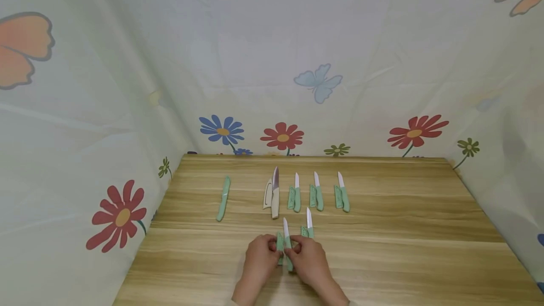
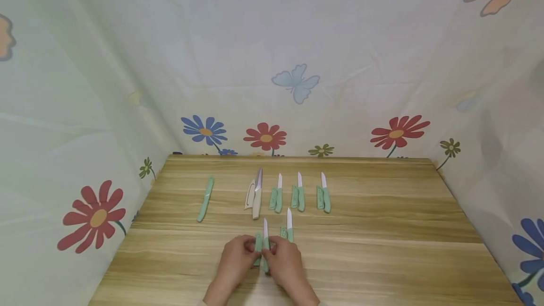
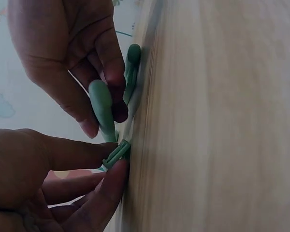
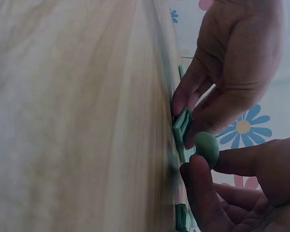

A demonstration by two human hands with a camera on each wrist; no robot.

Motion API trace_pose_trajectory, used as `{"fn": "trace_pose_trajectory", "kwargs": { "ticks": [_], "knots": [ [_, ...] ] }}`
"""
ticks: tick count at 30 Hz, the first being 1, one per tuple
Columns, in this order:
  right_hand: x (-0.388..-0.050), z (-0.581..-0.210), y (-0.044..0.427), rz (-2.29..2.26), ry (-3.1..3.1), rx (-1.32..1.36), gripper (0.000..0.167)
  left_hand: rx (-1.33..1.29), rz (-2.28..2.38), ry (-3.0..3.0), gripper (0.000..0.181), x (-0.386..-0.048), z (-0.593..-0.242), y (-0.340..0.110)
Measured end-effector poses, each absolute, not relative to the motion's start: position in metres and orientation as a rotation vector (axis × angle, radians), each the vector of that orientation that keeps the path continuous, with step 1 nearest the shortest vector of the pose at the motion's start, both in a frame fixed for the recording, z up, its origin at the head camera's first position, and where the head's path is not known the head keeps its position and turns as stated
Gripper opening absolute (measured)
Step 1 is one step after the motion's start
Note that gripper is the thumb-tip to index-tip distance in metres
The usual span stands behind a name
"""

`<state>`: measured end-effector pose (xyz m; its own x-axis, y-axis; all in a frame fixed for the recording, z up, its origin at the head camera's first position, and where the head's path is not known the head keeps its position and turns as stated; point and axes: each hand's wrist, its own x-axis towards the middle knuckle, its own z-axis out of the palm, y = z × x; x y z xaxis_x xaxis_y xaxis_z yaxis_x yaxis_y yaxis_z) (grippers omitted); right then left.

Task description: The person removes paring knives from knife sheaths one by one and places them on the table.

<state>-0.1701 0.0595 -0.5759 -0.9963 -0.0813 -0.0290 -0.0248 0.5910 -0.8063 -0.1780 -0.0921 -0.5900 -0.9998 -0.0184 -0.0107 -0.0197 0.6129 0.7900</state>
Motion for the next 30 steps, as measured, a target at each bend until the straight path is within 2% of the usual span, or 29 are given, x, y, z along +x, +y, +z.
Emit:
{"fn": "trace_pose_trajectory", "kwargs": {
  "ticks": [4, 11, 30],
  "knots": [
    [-0.172, -0.578, 0.057, -1.313, 2.833, -0.101, 0.035, -0.029, 1.276, 2.903, 0.024, -0.177, -0.587, -0.089],
    [-0.174, -0.576, 0.053, -1.212, 2.905, -0.114, 0.030, 0.020, 1.177, 2.903, 0.033, -0.175, -0.584, -0.088],
    [-0.172, -0.573, 0.048, -0.980, 3.034, -0.183, 0.029, 0.074, 1.150, 2.862, 0.040, -0.172, -0.583, -0.089]
  ]
}}
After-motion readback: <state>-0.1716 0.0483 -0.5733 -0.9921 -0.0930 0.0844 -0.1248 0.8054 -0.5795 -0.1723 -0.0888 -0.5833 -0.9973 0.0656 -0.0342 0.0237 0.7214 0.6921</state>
